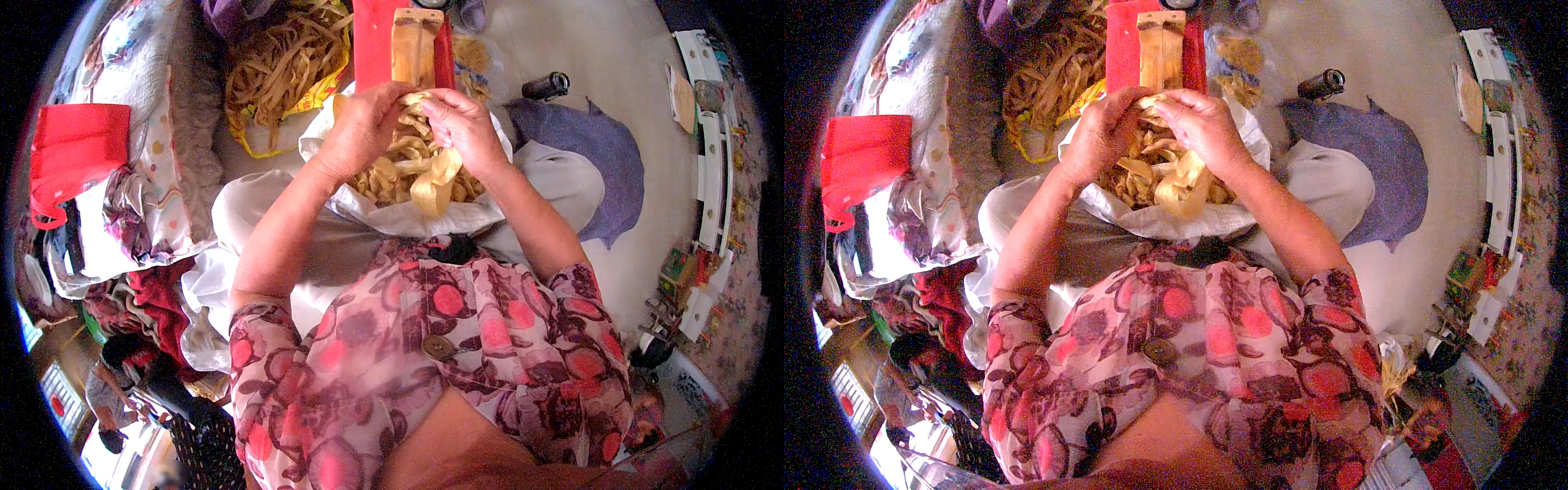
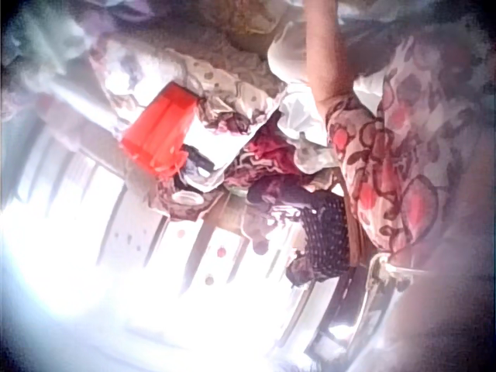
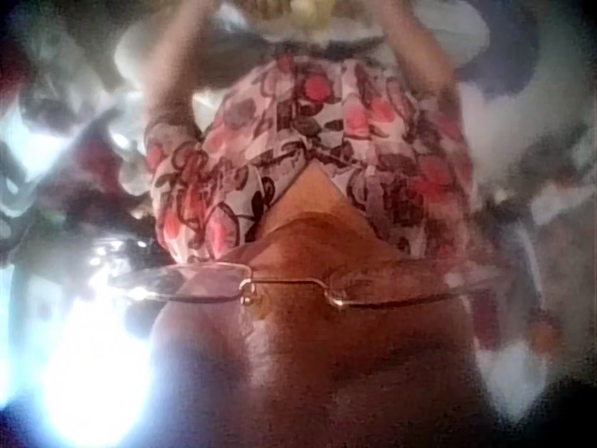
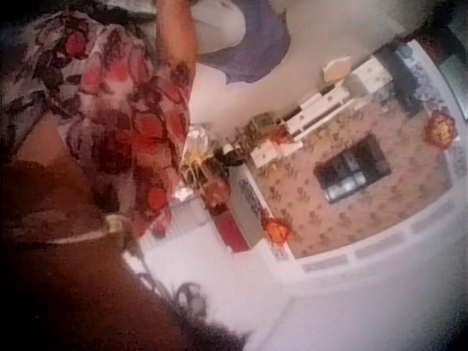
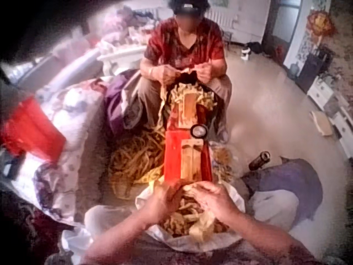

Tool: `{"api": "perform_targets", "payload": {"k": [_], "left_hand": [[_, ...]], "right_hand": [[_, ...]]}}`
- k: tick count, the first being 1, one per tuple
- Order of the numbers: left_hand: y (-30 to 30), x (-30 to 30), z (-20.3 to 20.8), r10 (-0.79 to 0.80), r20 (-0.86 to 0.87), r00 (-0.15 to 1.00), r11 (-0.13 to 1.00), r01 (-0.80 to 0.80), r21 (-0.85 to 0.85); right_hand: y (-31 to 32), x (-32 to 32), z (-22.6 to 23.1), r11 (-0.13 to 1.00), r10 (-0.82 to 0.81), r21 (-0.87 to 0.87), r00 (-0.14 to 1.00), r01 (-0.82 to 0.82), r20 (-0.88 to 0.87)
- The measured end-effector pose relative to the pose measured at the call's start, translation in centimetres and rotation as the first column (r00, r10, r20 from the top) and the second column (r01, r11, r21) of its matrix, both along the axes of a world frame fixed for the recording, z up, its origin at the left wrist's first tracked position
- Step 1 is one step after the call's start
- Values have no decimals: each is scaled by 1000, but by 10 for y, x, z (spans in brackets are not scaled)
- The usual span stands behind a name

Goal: The person processes yellow strips of material by hand, folding and tucking them using a small wooden jig placed on a bag. The person takes individual strips from a pile and places the finished pieces into a large white bag.

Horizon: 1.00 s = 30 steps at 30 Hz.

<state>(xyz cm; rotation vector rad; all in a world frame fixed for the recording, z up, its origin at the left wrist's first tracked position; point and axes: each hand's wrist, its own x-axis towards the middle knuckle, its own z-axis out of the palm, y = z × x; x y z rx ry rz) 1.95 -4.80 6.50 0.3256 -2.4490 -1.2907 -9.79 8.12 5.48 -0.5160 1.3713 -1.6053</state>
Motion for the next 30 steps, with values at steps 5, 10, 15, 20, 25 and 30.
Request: {"api": "perform_targets", "payload": {"k": [5, 10, 15, 20, 25, 30], "left_hand": [[-3, 0, -5, -70, 116, 991, 670, -39, 741], [-1, 1, -11, 32, -27, 999, 997, -30, 64], [-13, -2, -21, 169, 72, 983, 906, -184, 381], [-1, 1, -8, 170, -42, 984, 887, -135, 441], [7, -2, -10, 150, -59, 987, 777, -81, 624], [4, -6, -15, 148, -20, 989, 620, -77, 781]], "right_hand": [[3, 2, -4, 1000, 22, -8, 998, -22, -54], [9, 4, -9, 966, 244, -197, 844, -168, 478], [3, 9, -1, 984, 176, -12, 953, -178, 247], [2, 9, 8, 999, 24, 23, 997, -22, -67], [3, -1, 0, 996, 1, -69, 748, -62, -664], [-3, -10, -7, 994, 64, -15, 678, -111, -732]]}}
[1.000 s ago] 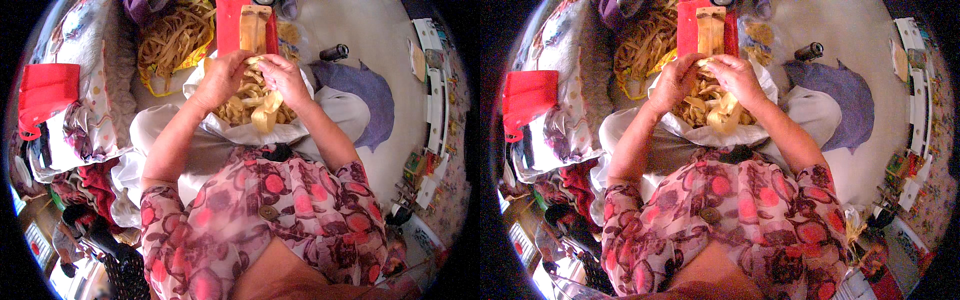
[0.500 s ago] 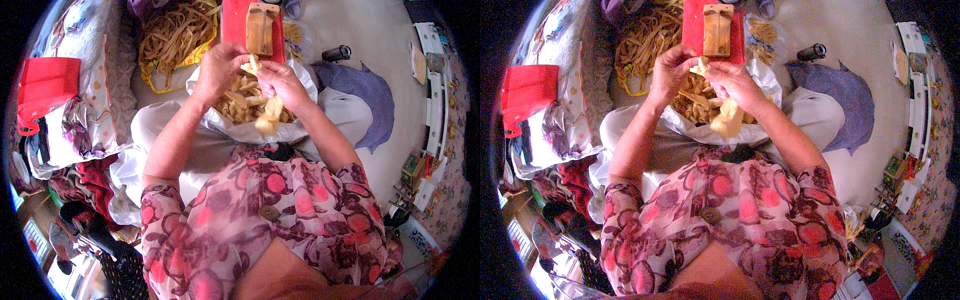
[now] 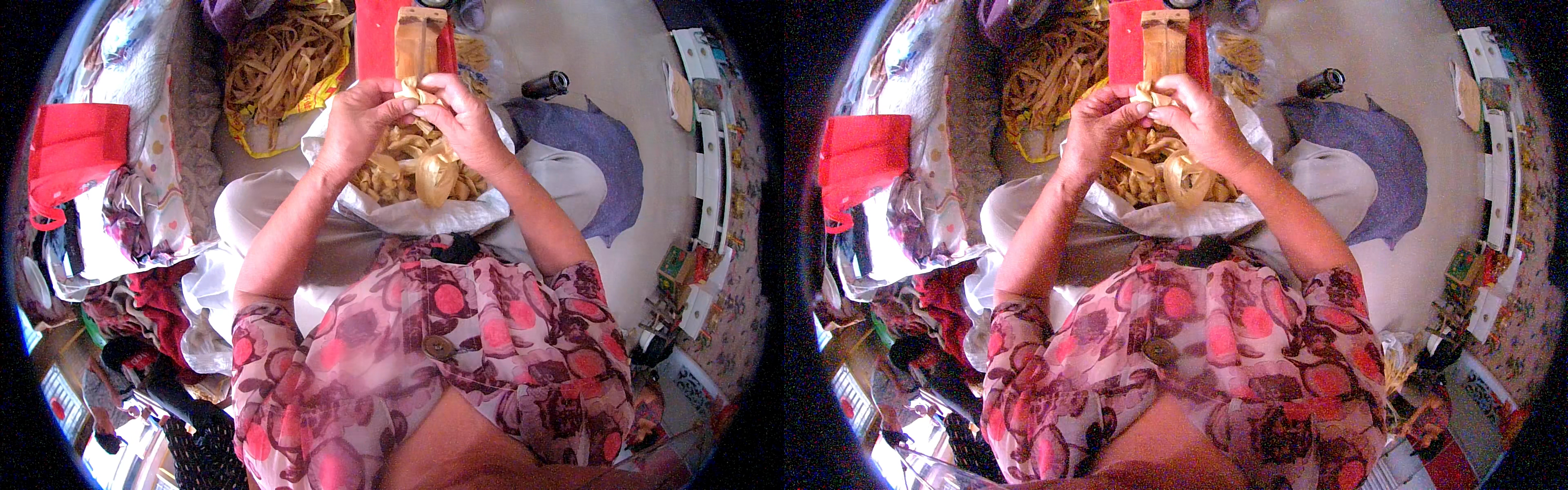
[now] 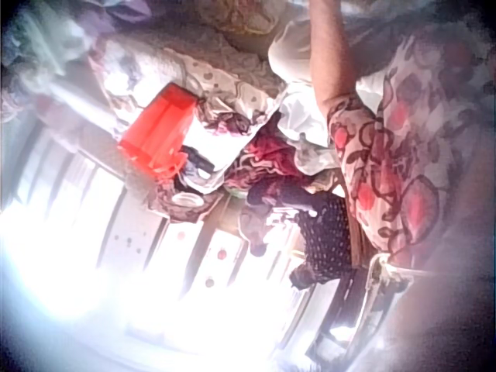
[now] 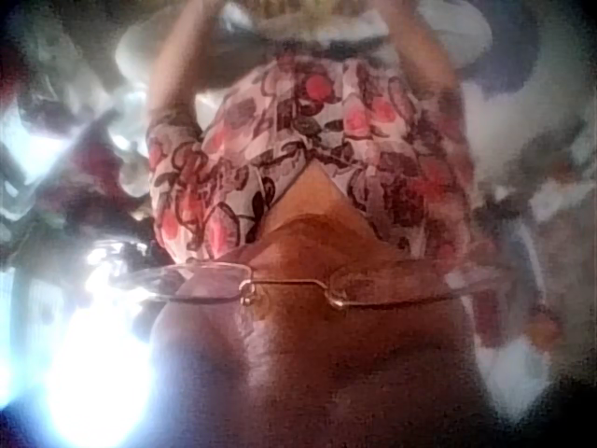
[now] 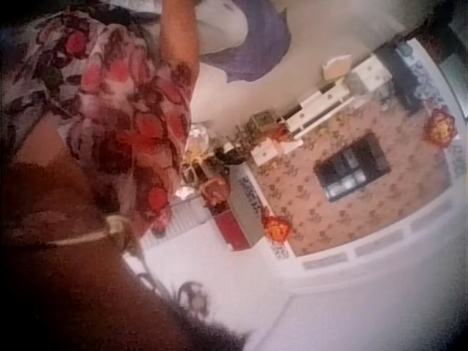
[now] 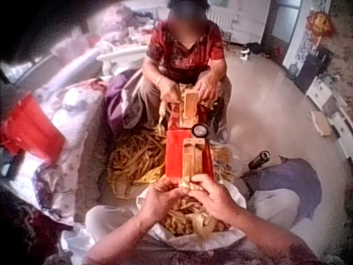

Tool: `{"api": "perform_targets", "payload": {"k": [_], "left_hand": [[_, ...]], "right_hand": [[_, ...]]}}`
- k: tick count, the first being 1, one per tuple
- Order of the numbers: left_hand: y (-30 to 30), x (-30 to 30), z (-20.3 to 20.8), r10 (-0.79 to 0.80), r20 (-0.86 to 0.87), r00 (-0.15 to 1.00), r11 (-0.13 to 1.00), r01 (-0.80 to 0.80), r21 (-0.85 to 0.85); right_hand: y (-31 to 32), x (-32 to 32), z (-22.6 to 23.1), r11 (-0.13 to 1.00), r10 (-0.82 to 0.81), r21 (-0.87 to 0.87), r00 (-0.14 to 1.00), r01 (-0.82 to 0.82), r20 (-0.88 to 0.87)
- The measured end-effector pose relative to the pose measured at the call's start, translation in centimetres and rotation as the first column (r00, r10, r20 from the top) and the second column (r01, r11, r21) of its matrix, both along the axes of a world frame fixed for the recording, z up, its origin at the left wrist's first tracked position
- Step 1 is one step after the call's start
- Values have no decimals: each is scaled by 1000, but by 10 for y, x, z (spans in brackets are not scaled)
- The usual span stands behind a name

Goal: The person processes yellow strips of material by hand, folding and tucking them using a small wooden jig placed on a bag. The person takes individual strips from a pile and places the finished pieces into a large white bag.

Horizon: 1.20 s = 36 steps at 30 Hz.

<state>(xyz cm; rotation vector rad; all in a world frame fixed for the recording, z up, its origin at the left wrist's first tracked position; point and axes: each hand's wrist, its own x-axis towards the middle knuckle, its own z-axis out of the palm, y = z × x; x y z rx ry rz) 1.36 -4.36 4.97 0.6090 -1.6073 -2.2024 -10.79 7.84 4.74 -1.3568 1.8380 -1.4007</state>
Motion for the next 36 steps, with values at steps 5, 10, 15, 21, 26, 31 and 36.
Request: {"api": "perform_targets", "payload": {"k": [5, 10, 15, 21, 26, 31, 36], "left_hand": [[-14, 15, 21, -93, 71, 993, 993, 98, -73], [-21, 20, 12, -54, 138, 989, 890, 110, -442], [-2, 9, 18, 17, -19, 1000, 505, -25, -863], [1, 7, 2, -76, 206, 976, 99, 212, -972], [-22, 5, 3, -77, 180, 981, -67, 175, -982], [-29, -1, 6, 5, 178, 984, 62, 177, -982], [-29, -18, -6, -127, 109, 986, 946, 154, -284]], "right_hand": [[21, -24, 16, 985, -18, 129, 662, -118, 749], [29, -32, 3, 988, -65, 150, 746, -47, 663], [14, -12, 3, 990, -67, 140, 851, -8, 521], [19, 6, 8, 961, -28, 268, 937, -71, 347], [21, 16, 40, 957, 72, 250, 957, -145, 280], [13, 18, 59, 984, 17, 168, 980, -51, 199], [-5, -29, 15, 977, -197, 126, 961, 175, 195]]}}
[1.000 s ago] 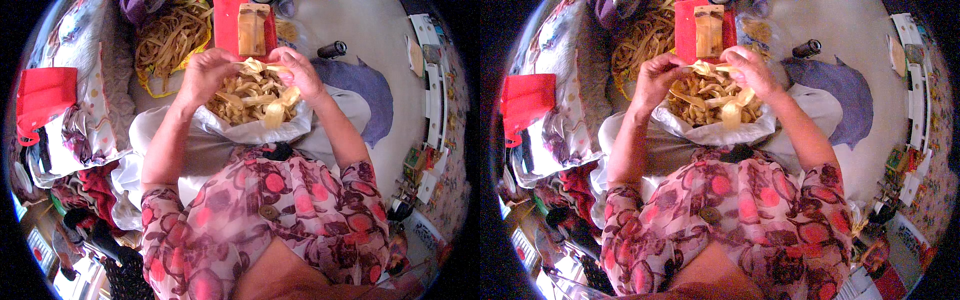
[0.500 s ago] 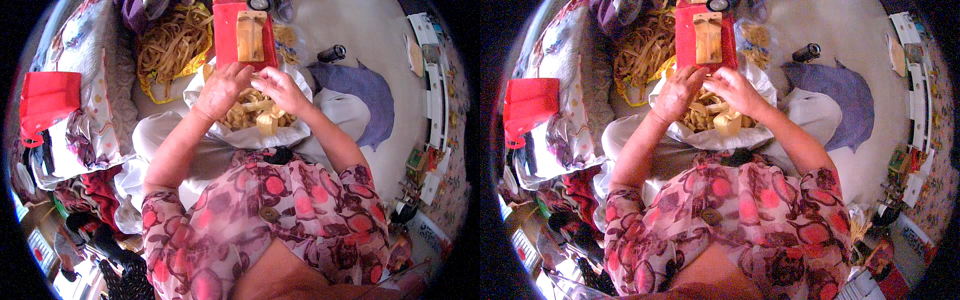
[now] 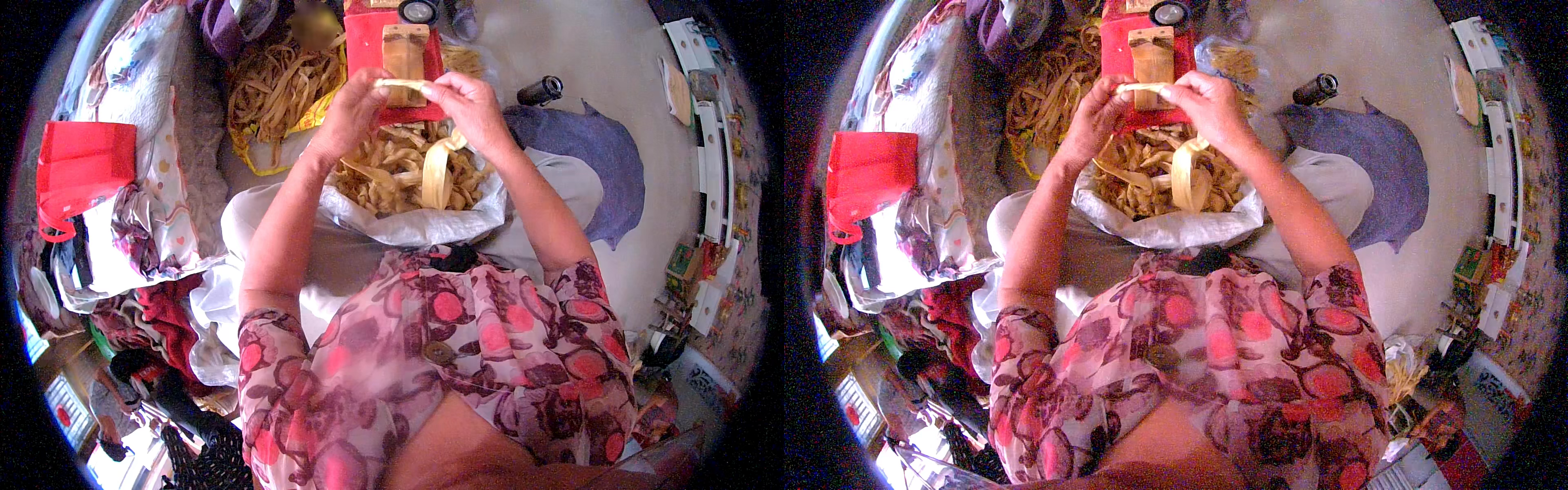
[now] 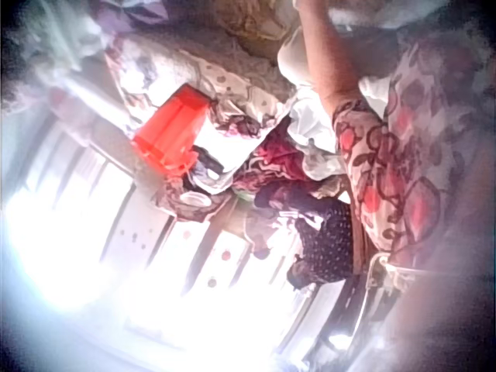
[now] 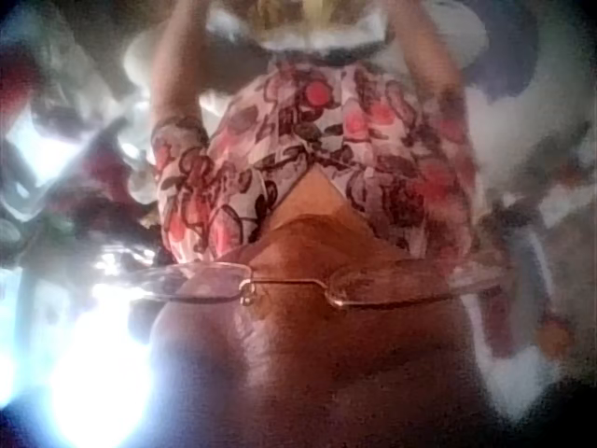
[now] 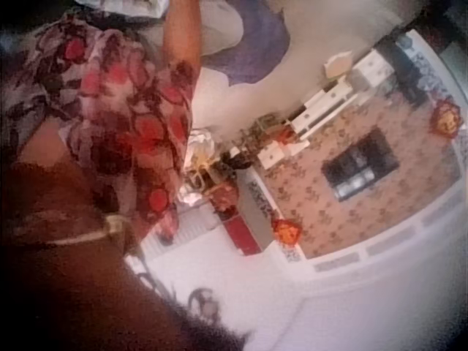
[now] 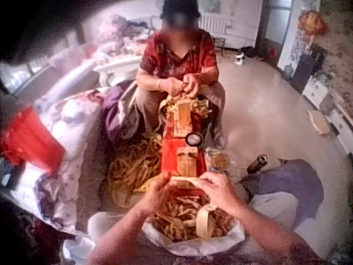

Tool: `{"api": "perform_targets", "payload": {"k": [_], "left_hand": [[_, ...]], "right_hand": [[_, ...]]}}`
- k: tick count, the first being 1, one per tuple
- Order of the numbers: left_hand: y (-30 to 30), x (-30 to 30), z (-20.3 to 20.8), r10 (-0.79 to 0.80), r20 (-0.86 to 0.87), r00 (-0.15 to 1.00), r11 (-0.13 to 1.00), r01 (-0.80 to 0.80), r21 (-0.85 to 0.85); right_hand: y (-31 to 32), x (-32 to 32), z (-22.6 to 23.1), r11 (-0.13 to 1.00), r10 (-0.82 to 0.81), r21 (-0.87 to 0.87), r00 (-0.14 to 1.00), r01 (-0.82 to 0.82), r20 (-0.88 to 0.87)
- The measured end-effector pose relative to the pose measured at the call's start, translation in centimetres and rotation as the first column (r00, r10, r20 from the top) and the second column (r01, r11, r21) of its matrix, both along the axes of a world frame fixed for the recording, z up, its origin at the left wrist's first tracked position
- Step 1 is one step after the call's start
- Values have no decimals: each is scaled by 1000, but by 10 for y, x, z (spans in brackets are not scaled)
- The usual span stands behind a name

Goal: The person processes yellow strips of material by hand, folding and tucking them using a small wooden jig placed on a bag. The person takes individual strips from a pile and places the finished pieces into a large white bag.

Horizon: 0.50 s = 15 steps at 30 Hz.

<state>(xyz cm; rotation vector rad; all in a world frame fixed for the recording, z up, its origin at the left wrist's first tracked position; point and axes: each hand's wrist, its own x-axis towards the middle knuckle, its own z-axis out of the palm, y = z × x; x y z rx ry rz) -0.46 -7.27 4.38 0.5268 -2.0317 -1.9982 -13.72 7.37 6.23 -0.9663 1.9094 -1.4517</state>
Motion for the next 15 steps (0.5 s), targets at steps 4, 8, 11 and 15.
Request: {"api": "perform_targets", "payload": {"k": [4, 8, 11, 15], "left_hand": [[-10, -7, -2, 20, 65, 998, 996, -25, 85], [-15, -21, -8, 163, 76, 984, 916, -122, -383], [-19, -30, -12, 187, 107, 977, 867, -113, -485], [-14, -27, -10, 244, 239, 940, 729, -15, -685]], "right_hand": [[-7, -11, -16, 998, -50, -47, 999, 50, 2], [-15, -16, -11, 997, -75, -28, 996, 74, -42], [-27, -25, -27, 992, -101, -95, 983, 87, -152], [-20, -25, -40, 968, -35, 236, 976, 86, -216]]}}
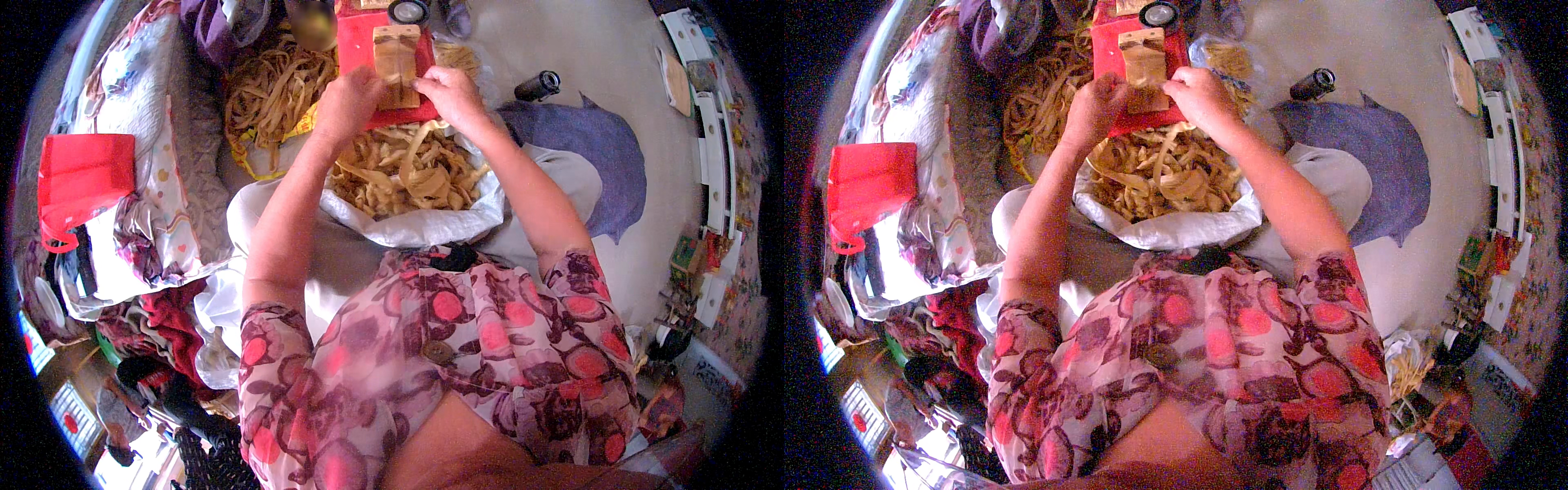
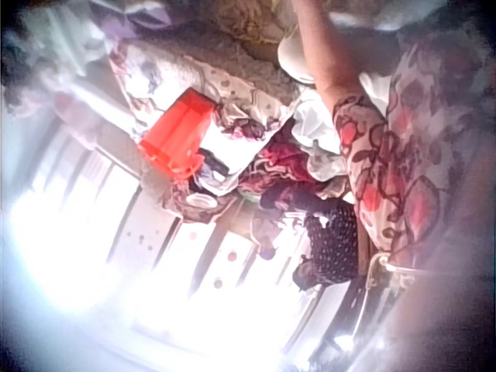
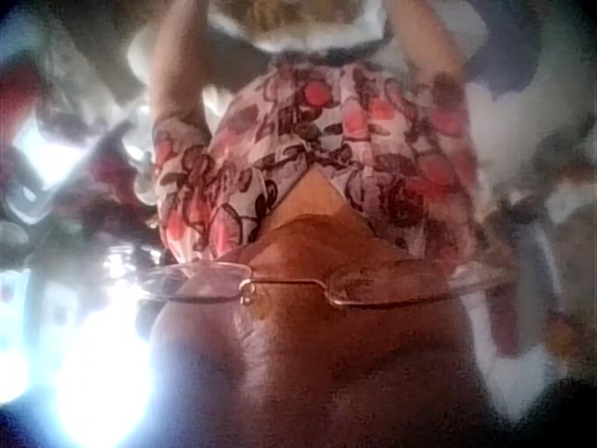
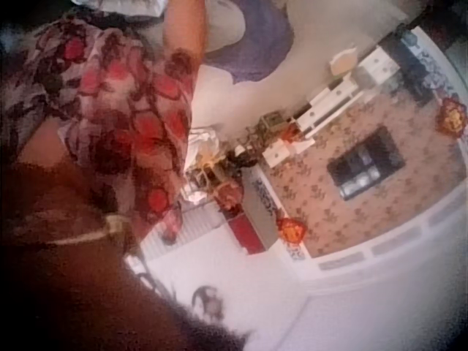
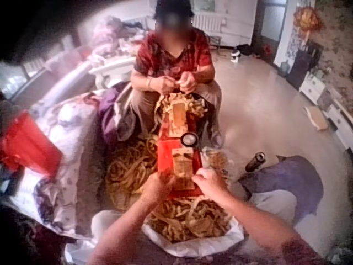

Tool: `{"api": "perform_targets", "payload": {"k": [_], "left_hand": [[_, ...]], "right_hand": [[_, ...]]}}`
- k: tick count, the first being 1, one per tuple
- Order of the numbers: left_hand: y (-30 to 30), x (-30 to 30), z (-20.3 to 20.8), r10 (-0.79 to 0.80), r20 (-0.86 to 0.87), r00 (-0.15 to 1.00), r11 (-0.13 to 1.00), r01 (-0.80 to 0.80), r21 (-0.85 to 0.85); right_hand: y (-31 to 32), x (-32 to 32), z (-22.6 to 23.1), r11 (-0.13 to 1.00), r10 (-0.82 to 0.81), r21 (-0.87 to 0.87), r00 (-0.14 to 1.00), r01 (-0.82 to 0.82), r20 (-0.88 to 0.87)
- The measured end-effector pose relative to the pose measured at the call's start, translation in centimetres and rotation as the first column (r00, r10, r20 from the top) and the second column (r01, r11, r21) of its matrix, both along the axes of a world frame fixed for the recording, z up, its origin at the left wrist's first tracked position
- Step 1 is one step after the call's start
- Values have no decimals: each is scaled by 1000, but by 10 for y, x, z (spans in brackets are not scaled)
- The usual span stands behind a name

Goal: The person processes yellow strips of material by hand, folding and tucking them using a small wooden jig placed on a bag. The person takes individual strips from a pile and places the finished pieces into a large white bag.

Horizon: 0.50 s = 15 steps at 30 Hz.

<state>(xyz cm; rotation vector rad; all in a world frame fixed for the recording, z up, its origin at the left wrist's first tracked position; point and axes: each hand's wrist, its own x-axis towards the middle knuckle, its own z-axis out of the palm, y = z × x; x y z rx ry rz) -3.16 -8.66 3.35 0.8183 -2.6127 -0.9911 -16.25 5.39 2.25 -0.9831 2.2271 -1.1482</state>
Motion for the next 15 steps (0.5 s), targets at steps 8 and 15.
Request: {"api": "perform_targets", "payload": {"k": [8, 15], "left_hand": [[32, 43, 14, -184, -231, 955, 979, 158, -126], [68, 53, 13, 192, -135, 972, -70, 151, 986]], "right_hand": [[23, 34, 32, 932, -129, -353, 839, -78, -528], [37, 95, 38, 761, 150, -469, 824, -448, -546]]}}
